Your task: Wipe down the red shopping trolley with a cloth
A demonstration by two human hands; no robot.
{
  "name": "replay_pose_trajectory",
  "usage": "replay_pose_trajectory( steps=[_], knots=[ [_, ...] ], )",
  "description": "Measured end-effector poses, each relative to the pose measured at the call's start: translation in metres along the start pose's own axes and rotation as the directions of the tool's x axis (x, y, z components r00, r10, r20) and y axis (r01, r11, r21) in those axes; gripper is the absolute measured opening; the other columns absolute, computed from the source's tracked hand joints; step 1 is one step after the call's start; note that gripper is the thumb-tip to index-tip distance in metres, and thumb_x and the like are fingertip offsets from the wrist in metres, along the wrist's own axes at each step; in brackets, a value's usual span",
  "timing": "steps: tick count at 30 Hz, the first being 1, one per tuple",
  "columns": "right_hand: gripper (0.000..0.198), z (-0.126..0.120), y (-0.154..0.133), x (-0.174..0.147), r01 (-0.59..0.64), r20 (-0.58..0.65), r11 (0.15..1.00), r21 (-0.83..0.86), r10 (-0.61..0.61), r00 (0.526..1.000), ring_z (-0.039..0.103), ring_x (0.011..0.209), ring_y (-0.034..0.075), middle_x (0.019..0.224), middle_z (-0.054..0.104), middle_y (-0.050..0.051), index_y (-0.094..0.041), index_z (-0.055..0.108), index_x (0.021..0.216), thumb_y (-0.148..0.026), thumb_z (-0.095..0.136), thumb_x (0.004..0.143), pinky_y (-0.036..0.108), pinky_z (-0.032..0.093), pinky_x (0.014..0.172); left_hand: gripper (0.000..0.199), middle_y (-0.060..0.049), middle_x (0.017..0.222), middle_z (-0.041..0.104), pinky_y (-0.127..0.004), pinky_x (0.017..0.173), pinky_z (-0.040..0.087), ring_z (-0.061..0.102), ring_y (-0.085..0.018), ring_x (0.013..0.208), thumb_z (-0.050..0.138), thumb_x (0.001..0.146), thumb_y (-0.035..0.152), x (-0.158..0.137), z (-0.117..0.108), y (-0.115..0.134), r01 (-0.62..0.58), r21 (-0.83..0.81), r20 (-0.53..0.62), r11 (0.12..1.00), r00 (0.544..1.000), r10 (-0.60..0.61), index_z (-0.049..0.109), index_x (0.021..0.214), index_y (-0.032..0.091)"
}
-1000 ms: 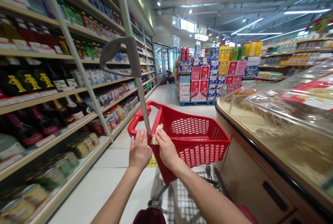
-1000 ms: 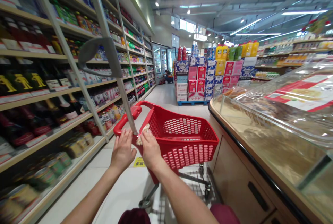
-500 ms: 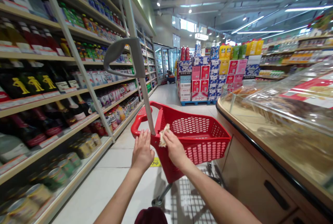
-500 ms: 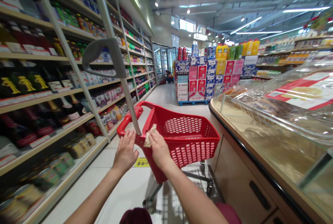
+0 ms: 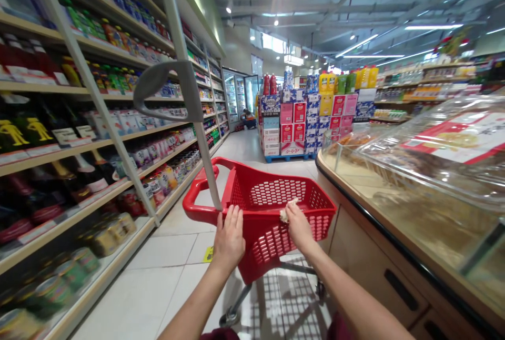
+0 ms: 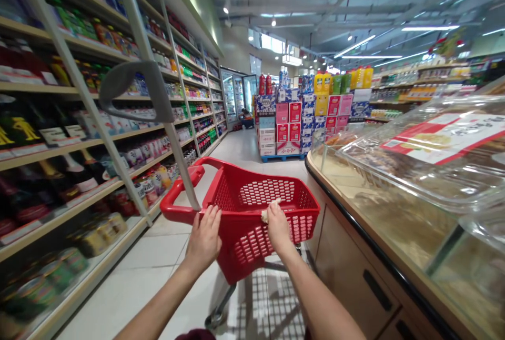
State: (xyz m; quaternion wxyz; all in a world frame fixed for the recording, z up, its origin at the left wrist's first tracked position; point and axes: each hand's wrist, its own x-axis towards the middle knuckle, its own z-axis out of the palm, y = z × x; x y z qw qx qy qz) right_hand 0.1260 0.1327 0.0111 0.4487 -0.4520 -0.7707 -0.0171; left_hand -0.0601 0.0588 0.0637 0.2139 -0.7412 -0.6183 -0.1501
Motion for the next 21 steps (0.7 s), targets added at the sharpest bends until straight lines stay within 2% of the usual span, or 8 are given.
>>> replay_pose_trajectory(
  steps=[2, 6, 9, 11, 13, 17, 21],
  knots=[
    [0.041, 0.002, 0.001, -0.006, 0.024, 0.01, 1.0, -0.005, -0.024, 1.0, 0.04, 0.119, 0.02, 0.119, 0.053, 0.013, -0.013, 0.056, 0.111, -0.002, 0.033, 0.078, 0.043, 0.035, 0.098, 0.06, -0.012, 0.134, 0.036, -0.043, 0.107, 0.011, 0.024, -0.023, 0.128, 0.039, 0.066, 0.017, 0.002, 0.001, 0.007, 0.015, 0.013, 0.003, 1.0, 1.0, -0.015, 0.039, 0.125, 0.007],
    [0.042, 0.004, 0.0, -0.014, 0.141, 0.083, 0.99, -0.001, -0.14, 0.987, 0.035, 0.122, 0.017, 0.122, 0.052, 0.008, -0.016, 0.054, 0.115, -0.004, 0.037, 0.078, 0.038, 0.033, 0.101, 0.06, -0.012, 0.137, 0.031, -0.043, 0.106, 0.011, 0.022, -0.023, 0.128, 0.037, 0.067, 0.017, 0.004, 0.002, 0.021, -0.018, 0.01, 0.084, 1.0, 0.996, 0.017, 0.036, 0.126, 0.005],
    [0.039, -0.014, 0.034, -0.02, -0.002, 0.081, 0.996, -0.086, 0.009, 0.997, 0.042, 0.117, 0.018, 0.118, 0.055, 0.008, -0.016, 0.058, 0.109, -0.005, 0.036, 0.078, 0.036, 0.035, 0.099, 0.061, -0.01, 0.137, 0.029, -0.044, 0.106, 0.009, 0.02, -0.022, 0.129, 0.037, 0.067, 0.017, 0.003, 0.003, 0.022, -0.028, 0.009, 0.113, 1.0, 0.993, 0.027, 0.035, 0.127, 0.007],
    [0.041, -0.024, 0.059, -0.024, -0.079, 0.046, 0.99, -0.121, 0.085, 0.995, 0.042, 0.117, 0.02, 0.117, 0.055, 0.011, -0.014, 0.057, 0.11, -0.005, 0.034, 0.078, 0.041, 0.035, 0.098, 0.06, -0.009, 0.137, 0.03, -0.044, 0.106, 0.009, 0.02, -0.022, 0.129, 0.037, 0.067, 0.017, 0.002, 0.004, 0.02, -0.028, 0.005, 0.108, 1.0, 0.994, 0.028, 0.036, 0.127, 0.008],
    [0.041, -0.027, 0.071, -0.028, -0.087, 0.042, 0.988, -0.126, 0.093, 0.995, 0.041, 0.118, 0.02, 0.119, 0.054, 0.011, -0.014, 0.056, 0.111, -0.005, 0.033, 0.078, 0.041, 0.033, 0.099, 0.061, -0.011, 0.137, 0.03, -0.044, 0.106, 0.01, 0.021, -0.023, 0.129, 0.038, 0.067, 0.017, 0.001, 0.006, 0.018, -0.007, 0.007, 0.087, 1.0, 0.996, 0.006, 0.036, 0.126, 0.006],
    [0.037, -0.029, 0.081, -0.036, -0.023, 0.094, 0.995, -0.098, 0.032, 0.995, 0.04, 0.119, 0.016, 0.12, 0.054, 0.005, -0.019, 0.058, 0.109, -0.011, 0.036, 0.08, 0.034, 0.033, 0.101, 0.061, -0.01, 0.136, 0.033, -0.044, 0.106, 0.01, 0.024, -0.022, 0.128, 0.039, 0.065, 0.017, -0.002, 0.011, 0.016, 0.006, 0.02, 0.03, 1.0, 1.0, -0.007, 0.038, 0.125, 0.006],
    [0.04, -0.053, 0.113, -0.044, -0.153, 0.001, 0.977, -0.148, 0.155, 0.988, 0.04, 0.119, 0.02, 0.122, 0.052, 0.01, -0.014, 0.055, 0.113, -0.01, 0.032, 0.08, 0.041, 0.031, 0.101, 0.06, -0.01, 0.135, 0.035, -0.043, 0.106, 0.012, 0.025, -0.023, 0.127, 0.041, 0.065, 0.018, -0.003, 0.013, 0.016, 0.002, 0.025, -0.003, 1.0, 1.0, -0.002, 0.04, 0.124, 0.007]
  ],
)
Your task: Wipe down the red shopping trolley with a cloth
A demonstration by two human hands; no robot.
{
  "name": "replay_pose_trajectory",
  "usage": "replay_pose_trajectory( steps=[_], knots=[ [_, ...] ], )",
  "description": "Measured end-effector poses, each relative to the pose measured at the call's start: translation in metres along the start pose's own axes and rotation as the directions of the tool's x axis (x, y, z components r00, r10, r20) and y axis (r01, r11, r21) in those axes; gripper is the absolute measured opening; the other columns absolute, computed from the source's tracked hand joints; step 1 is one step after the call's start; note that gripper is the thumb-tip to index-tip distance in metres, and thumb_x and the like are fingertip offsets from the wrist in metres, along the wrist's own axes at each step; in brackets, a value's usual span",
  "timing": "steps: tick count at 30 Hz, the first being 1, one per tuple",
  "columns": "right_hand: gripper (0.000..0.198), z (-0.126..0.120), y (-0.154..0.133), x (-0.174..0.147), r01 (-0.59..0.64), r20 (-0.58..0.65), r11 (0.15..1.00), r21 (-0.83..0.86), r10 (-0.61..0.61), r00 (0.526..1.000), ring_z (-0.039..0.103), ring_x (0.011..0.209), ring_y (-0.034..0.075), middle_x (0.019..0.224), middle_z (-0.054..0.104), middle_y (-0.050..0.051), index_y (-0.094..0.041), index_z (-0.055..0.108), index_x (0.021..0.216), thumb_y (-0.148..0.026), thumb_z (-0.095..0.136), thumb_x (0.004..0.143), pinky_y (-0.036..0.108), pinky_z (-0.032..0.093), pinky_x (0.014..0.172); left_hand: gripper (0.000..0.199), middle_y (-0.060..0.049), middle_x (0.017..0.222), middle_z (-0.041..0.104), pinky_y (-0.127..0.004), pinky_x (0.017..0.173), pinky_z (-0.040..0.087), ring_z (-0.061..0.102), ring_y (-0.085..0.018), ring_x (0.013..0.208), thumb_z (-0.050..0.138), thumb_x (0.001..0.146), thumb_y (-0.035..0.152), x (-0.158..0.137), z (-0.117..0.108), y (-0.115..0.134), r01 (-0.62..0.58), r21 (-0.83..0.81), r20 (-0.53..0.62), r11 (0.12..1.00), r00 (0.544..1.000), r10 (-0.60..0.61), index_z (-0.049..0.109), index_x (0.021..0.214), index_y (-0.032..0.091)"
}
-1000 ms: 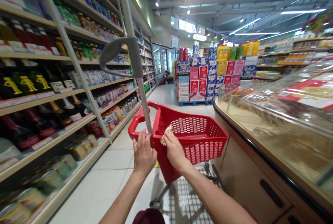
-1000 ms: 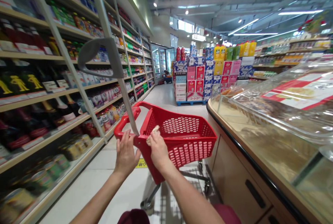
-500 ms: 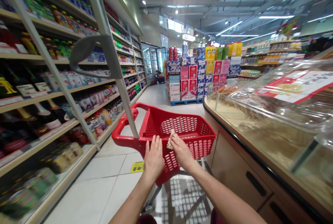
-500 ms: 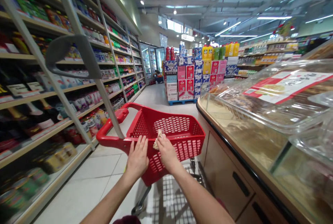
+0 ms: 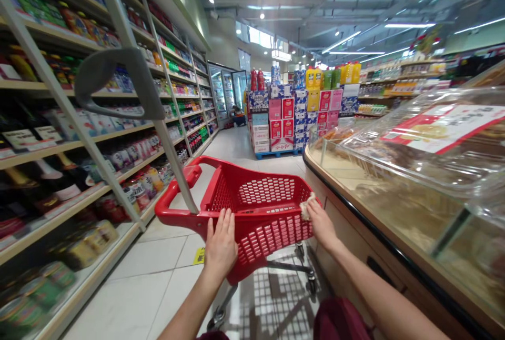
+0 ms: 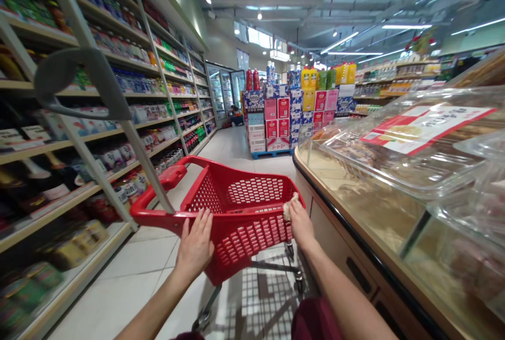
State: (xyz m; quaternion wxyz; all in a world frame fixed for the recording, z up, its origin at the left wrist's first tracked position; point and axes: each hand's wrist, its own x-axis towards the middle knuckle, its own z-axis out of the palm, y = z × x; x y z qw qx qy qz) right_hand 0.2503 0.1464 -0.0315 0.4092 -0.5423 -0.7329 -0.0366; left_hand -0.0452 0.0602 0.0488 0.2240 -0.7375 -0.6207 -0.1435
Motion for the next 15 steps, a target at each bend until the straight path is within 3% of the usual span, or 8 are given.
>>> replay_pose_trajectory(
  steps=[2, 4, 7, 9, 13, 15],
  knots=[
    [0.043, -0.002, 0.007, -0.001, -0.051, -0.027, 0.999, -0.017, 0.05, 0.998, 0.037, 0.121, 0.024, 0.123, 0.049, 0.014, -0.009, 0.053, 0.114, -0.007, 0.03, 0.078, 0.046, 0.028, 0.101, 0.06, -0.011, 0.134, 0.035, -0.043, 0.106, 0.013, 0.026, -0.024, 0.127, 0.041, 0.065, 0.018, 0.0, 0.0, 0.002, 0.017, -0.002, -0.004, 1.0, 1.0, -0.017, 0.041, 0.124, 0.006],
    [0.045, 0.006, -0.003, -0.003, -0.051, -0.022, 0.999, -0.016, 0.051, 0.998, 0.036, 0.121, 0.023, 0.124, 0.048, 0.014, -0.01, 0.053, 0.115, -0.006, 0.03, 0.077, 0.045, 0.03, 0.1, 0.061, -0.012, 0.134, 0.035, -0.043, 0.106, 0.013, 0.027, -0.024, 0.126, 0.042, 0.064, 0.018, 0.0, -0.001, 0.004, 0.028, -0.006, -0.002, 1.0, 1.0, -0.028, 0.041, 0.123, 0.004],
    [0.045, 0.021, -0.028, -0.004, 0.109, 0.045, 0.993, 0.056, -0.111, 0.993, 0.036, 0.122, 0.017, 0.125, 0.049, 0.008, -0.017, 0.052, 0.117, -0.006, 0.032, 0.078, 0.039, 0.032, 0.101, 0.061, -0.012, 0.134, 0.035, -0.043, 0.105, 0.014, 0.026, -0.024, 0.127, 0.042, 0.064, 0.018, -0.001, -0.003, 0.004, 0.025, -0.002, -0.002, 1.0, 1.0, -0.025, 0.04, 0.124, 0.005],
    [0.043, 0.019, -0.03, -0.003, 0.162, 0.066, 0.984, 0.08, -0.167, 0.984, 0.037, 0.121, 0.016, 0.124, 0.05, 0.006, -0.019, 0.053, 0.115, -0.007, 0.034, 0.079, 0.037, 0.032, 0.101, 0.061, -0.011, 0.134, 0.036, -0.043, 0.105, 0.013, 0.026, -0.024, 0.127, 0.041, 0.064, 0.018, -0.001, -0.004, 0.002, 0.018, 0.003, 0.002, 1.0, 1.0, -0.018, 0.04, 0.124, 0.007],
    [0.043, -0.009, 0.0, 0.001, -0.007, 0.0, 1.0, -0.008, 0.007, 1.0, 0.041, 0.118, 0.022, 0.121, 0.052, 0.012, -0.013, 0.055, 0.113, -0.006, 0.036, 0.075, 0.043, 0.032, 0.1, 0.062, -0.009, 0.135, 0.035, -0.043, 0.106, 0.013, 0.026, -0.022, 0.127, 0.041, 0.064, 0.018, -0.004, -0.002, 0.0, 0.009, -0.008, 0.019, 1.0, 1.0, -0.009, 0.04, 0.125, 0.008],
    [0.045, -0.015, 0.006, 0.003, -0.015, -0.005, 1.0, -0.015, 0.015, 1.0, 0.042, 0.117, 0.023, 0.12, 0.052, 0.013, -0.013, 0.054, 0.114, -0.004, 0.036, 0.074, 0.045, 0.031, 0.099, 0.062, -0.009, 0.136, 0.033, -0.043, 0.106, 0.014, 0.026, -0.022, 0.127, 0.041, 0.064, 0.018, -0.005, -0.001, 0.001, 0.024, -0.02, 0.016, 1.0, 1.0, -0.023, 0.039, 0.125, 0.007]
  ],
)
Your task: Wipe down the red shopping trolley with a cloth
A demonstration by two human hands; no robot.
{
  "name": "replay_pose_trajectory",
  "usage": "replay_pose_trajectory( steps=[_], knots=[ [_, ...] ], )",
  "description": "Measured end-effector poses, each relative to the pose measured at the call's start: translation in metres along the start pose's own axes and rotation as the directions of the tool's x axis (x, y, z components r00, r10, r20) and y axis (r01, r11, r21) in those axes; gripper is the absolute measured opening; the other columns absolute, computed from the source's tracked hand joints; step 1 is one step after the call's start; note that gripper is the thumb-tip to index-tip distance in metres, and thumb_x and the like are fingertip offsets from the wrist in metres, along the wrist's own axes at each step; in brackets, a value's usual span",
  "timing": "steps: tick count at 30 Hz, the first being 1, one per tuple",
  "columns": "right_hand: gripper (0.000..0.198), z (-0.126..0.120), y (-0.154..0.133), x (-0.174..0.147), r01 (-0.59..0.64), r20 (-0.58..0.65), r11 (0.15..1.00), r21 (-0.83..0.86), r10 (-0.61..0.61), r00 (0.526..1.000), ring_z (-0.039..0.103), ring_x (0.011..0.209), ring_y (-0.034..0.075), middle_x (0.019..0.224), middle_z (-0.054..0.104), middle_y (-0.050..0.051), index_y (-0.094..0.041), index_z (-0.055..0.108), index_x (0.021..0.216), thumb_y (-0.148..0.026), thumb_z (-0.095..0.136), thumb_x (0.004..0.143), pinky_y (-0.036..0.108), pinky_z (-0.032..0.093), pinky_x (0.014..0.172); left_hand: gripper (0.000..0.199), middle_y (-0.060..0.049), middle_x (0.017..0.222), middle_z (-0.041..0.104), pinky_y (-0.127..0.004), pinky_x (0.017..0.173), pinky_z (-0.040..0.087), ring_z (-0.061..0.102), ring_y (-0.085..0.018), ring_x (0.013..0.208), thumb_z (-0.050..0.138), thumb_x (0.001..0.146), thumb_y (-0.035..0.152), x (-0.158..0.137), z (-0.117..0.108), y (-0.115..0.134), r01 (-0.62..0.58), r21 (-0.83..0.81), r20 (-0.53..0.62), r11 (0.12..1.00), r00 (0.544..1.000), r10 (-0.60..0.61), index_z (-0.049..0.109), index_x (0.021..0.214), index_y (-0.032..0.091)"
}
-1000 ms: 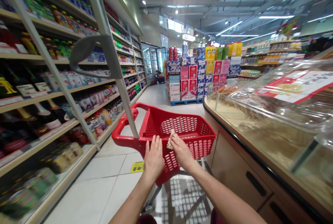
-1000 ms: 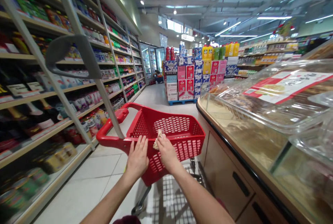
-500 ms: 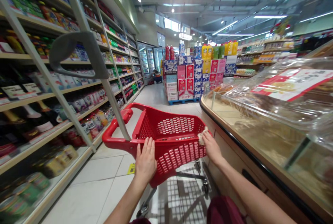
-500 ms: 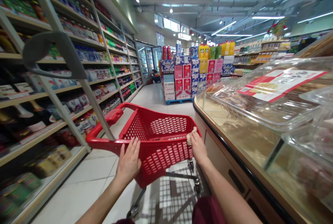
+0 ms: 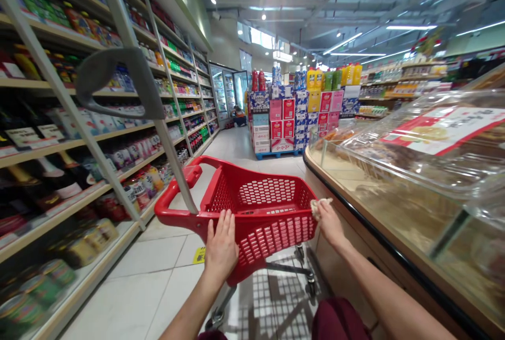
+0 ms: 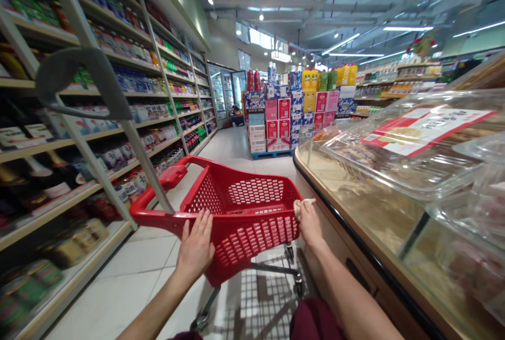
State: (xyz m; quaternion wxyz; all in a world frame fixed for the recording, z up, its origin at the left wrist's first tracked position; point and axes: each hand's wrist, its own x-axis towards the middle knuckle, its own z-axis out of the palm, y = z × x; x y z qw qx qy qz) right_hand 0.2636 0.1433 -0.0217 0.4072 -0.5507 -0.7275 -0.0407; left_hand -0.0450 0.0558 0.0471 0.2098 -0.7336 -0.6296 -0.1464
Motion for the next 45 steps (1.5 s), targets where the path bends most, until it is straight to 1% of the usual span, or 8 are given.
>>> replay_pose_trajectory(
  steps=[5, 11, 16, 22, 28, 34, 39, 45],
  knots=[
    [0.038, 0.015, -0.022, 0.0, 0.155, 0.123, 0.986, 0.064, -0.162, 0.979, 0.042, 0.117, 0.016, 0.122, 0.052, 0.004, -0.022, 0.057, 0.11, -0.011, 0.041, 0.077, 0.033, 0.035, 0.099, 0.062, -0.01, 0.135, 0.034, -0.044, 0.106, 0.012, 0.025, -0.022, 0.127, 0.041, 0.064, 0.018, -0.001, 0.001, 0.001, 0.009, -0.005, -0.016, 1.0, 1.0, -0.009, 0.038, 0.125, 0.006],
    [0.04, 0.011, -0.007, -0.002, 0.02, 0.068, 1.0, -0.006, -0.02, 0.998, 0.04, 0.119, 0.022, 0.121, 0.052, 0.012, -0.014, 0.055, 0.113, -0.01, 0.035, 0.078, 0.042, 0.032, 0.099, 0.064, -0.01, 0.136, 0.032, -0.044, 0.105, 0.013, 0.024, -0.023, 0.128, 0.041, 0.063, 0.018, -0.001, 0.004, 0.002, 0.007, 0.001, -0.009, 1.0, 1.0, -0.007, 0.037, 0.126, 0.007],
    [0.039, 0.018, -0.018, -0.005, 0.144, 0.134, 0.989, 0.01, -0.144, 0.98, 0.036, 0.121, 0.017, 0.124, 0.05, 0.006, -0.018, 0.055, 0.113, -0.011, 0.036, 0.08, 0.035, 0.031, 0.102, 0.065, -0.011, 0.137, 0.03, -0.045, 0.106, 0.012, 0.022, -0.024, 0.128, 0.041, 0.063, 0.018, -0.002, 0.005, 0.002, 0.016, -0.005, -0.01, 1.0, 1.0, -0.016, 0.036, 0.127, 0.005],
    [0.043, 0.009, -0.006, -0.001, 0.029, 0.061, 0.996, -0.079, -0.025, 0.998, 0.04, 0.119, 0.02, 0.121, 0.052, 0.01, -0.016, 0.055, 0.113, -0.007, 0.034, 0.077, 0.041, 0.032, 0.1, 0.065, -0.01, 0.137, 0.029, -0.045, 0.106, 0.011, 0.022, -0.023, 0.128, 0.041, 0.063, 0.018, -0.002, 0.003, 0.003, 0.022, -0.022, 0.013, 1.0, 1.0, -0.022, 0.035, 0.127, 0.005],
    [0.037, 0.018, -0.024, -0.003, 0.184, 0.125, 0.983, 0.009, -0.183, 0.975, 0.04, 0.119, 0.017, 0.121, 0.053, 0.004, -0.02, 0.057, 0.111, -0.013, 0.037, 0.081, 0.034, 0.033, 0.1, 0.064, -0.01, 0.137, 0.03, -0.047, 0.105, 0.011, 0.021, -0.024, 0.128, 0.04, 0.064, 0.018, -0.002, 0.001, 0.002, 0.007, -0.016, 0.003, 1.0, 1.0, -0.007, 0.035, 0.127, 0.008],
    [0.039, 0.001, -0.005, -0.003, 0.051, 0.041, 0.997, -0.059, -0.048, 0.998, 0.044, 0.116, 0.023, 0.12, 0.053, 0.012, -0.013, 0.056, 0.11, -0.008, 0.033, 0.079, 0.044, 0.032, 0.099, 0.064, -0.012, 0.136, 0.031, -0.048, 0.105, 0.013, 0.024, -0.025, 0.127, 0.041, 0.064, 0.017, -0.003, -0.001, 0.008, 0.032, -0.032, 0.002, 0.999, 0.999, -0.032, 0.036, 0.126, 0.006],
    [0.038, 0.025, -0.042, -0.005, 0.242, 0.116, 0.969, 0.054, -0.246, 0.962, 0.037, 0.121, 0.017, 0.124, 0.05, 0.006, -0.019, 0.054, 0.114, -0.011, 0.035, 0.082, 0.037, 0.034, 0.1, 0.064, -0.011, 0.138, 0.028, -0.047, 0.105, 0.012, 0.022, -0.024, 0.128, 0.04, 0.064, 0.017, -0.003, 0.0, 0.007, 0.031, -0.031, 0.002, 0.999, 1.0, -0.031, 0.035, 0.127, 0.005],
    [0.044, 0.024, -0.044, 0.001, 0.071, 0.028, 0.997, 0.015, -0.072, 0.997, 0.042, 0.117, 0.021, 0.119, 0.054, 0.012, -0.015, 0.056, 0.112, -0.004, 0.032, 0.077, 0.044, 0.033, 0.099, 0.065, -0.01, 0.138, 0.027, -0.047, 0.105, 0.013, 0.021, -0.023, 0.129, 0.04, 0.064, 0.019, -0.004, 0.001, 0.008, 0.015, -0.022, 0.019, 1.0, 1.0, -0.015, 0.035, 0.127, 0.006]
  ],
)
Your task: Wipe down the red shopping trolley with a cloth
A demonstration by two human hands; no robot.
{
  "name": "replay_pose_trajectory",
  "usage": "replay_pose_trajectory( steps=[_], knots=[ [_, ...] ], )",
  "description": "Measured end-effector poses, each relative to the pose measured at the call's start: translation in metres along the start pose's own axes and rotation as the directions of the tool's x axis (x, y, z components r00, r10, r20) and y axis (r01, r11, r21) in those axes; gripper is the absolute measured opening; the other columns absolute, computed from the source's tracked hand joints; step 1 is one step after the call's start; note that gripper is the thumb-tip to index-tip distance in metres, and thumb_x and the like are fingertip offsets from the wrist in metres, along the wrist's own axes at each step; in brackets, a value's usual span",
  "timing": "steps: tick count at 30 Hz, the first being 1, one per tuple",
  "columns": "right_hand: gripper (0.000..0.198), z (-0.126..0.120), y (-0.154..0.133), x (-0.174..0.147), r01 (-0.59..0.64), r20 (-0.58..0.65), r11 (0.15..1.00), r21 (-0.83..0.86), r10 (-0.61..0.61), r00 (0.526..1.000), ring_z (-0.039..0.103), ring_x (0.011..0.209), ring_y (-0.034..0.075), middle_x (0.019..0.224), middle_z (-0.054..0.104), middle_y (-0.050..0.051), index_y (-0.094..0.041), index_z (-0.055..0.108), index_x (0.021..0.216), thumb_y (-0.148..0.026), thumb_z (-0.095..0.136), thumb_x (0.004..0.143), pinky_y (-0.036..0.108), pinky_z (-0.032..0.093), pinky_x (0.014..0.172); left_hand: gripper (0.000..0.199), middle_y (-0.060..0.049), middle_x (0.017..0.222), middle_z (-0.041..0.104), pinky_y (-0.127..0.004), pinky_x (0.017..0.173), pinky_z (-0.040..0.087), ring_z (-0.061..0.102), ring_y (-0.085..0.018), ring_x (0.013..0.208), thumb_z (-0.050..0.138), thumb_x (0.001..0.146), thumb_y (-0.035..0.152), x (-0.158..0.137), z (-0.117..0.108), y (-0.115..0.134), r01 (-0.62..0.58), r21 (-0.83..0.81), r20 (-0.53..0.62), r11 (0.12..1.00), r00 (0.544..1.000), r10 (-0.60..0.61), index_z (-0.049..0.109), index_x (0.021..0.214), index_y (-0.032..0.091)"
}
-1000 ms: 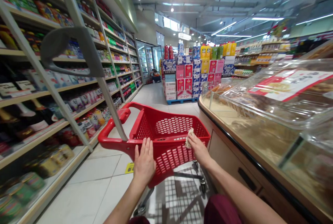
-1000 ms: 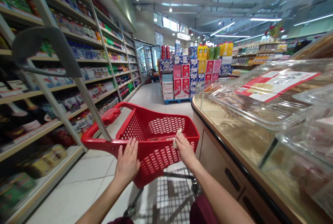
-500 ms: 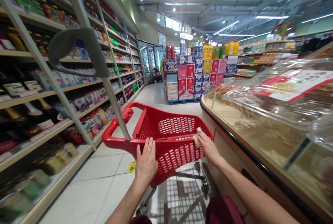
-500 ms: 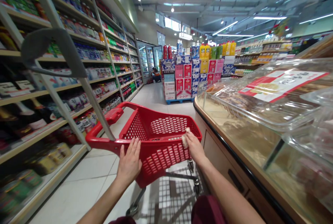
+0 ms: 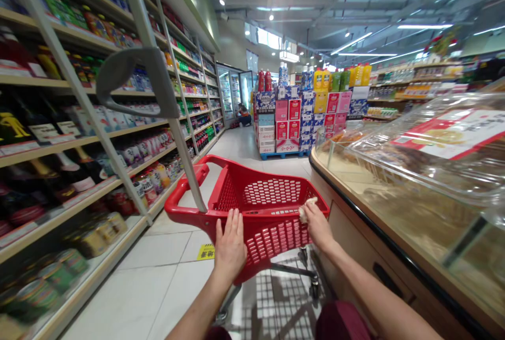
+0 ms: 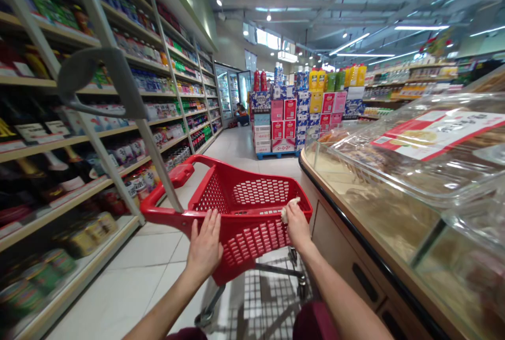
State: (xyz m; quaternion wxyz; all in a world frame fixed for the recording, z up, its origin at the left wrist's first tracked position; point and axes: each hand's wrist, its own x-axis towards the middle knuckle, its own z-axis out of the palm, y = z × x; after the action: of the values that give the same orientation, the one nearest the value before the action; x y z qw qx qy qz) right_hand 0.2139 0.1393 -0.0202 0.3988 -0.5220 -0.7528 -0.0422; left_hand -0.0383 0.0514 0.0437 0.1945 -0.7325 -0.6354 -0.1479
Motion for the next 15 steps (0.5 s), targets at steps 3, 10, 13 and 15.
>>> replay_pose_trajectory(
  steps=[3, 10, 13, 15],
  knots=[
    [0.044, 0.012, -0.025, 0.001, 0.123, 0.054, 0.991, 0.057, -0.126, 0.991, 0.04, 0.119, 0.019, 0.122, 0.051, 0.01, -0.015, 0.056, 0.112, -0.005, 0.033, 0.076, 0.04, 0.034, 0.099, 0.065, -0.012, 0.138, 0.027, -0.046, 0.105, 0.014, 0.02, -0.023, 0.129, 0.041, 0.064, 0.02, 0.0, 0.0, 0.002, 0.006, 0.009, -0.01, 1.0, 1.0, -0.006, 0.034, 0.127, 0.005],
    [0.045, -0.001, -0.01, 0.002, 0.063, -0.007, 0.997, 0.045, -0.063, 0.998, 0.043, 0.116, 0.021, 0.117, 0.055, 0.011, -0.016, 0.056, 0.111, -0.004, 0.032, 0.074, 0.044, 0.033, 0.099, 0.064, -0.011, 0.138, 0.028, -0.047, 0.105, 0.013, 0.019, -0.024, 0.129, 0.04, 0.065, 0.019, -0.002, 0.0, -0.002, -0.018, 0.009, -0.009, 1.0, 1.0, 0.018, 0.034, 0.128, 0.008],
    [0.046, 0.005, -0.023, 0.001, 0.061, -0.007, 0.997, 0.053, -0.061, 0.998, 0.043, 0.117, 0.022, 0.118, 0.054, 0.012, -0.015, 0.056, 0.111, -0.003, 0.032, 0.074, 0.044, 0.034, 0.098, 0.064, -0.012, 0.138, 0.027, -0.046, 0.105, 0.013, 0.019, -0.024, 0.129, 0.04, 0.065, 0.018, -0.002, 0.001, 0.003, 0.0, -0.001, -0.011, 1.0, 1.0, 0.0, 0.035, 0.127, 0.006],
    [0.046, 0.016, -0.05, 0.001, 0.145, 0.013, 0.983, 0.112, -0.148, 0.989, 0.04, 0.119, 0.02, 0.122, 0.051, 0.011, -0.015, 0.054, 0.114, -0.003, 0.034, 0.074, 0.043, 0.034, 0.099, 0.064, -0.012, 0.137, 0.03, -0.046, 0.105, 0.013, 0.021, -0.024, 0.129, 0.041, 0.064, 0.017, -0.002, 0.0, 0.004, 0.0, -0.007, -0.019, 1.0, 1.0, -0.001, 0.036, 0.127, 0.006]
  ],
)
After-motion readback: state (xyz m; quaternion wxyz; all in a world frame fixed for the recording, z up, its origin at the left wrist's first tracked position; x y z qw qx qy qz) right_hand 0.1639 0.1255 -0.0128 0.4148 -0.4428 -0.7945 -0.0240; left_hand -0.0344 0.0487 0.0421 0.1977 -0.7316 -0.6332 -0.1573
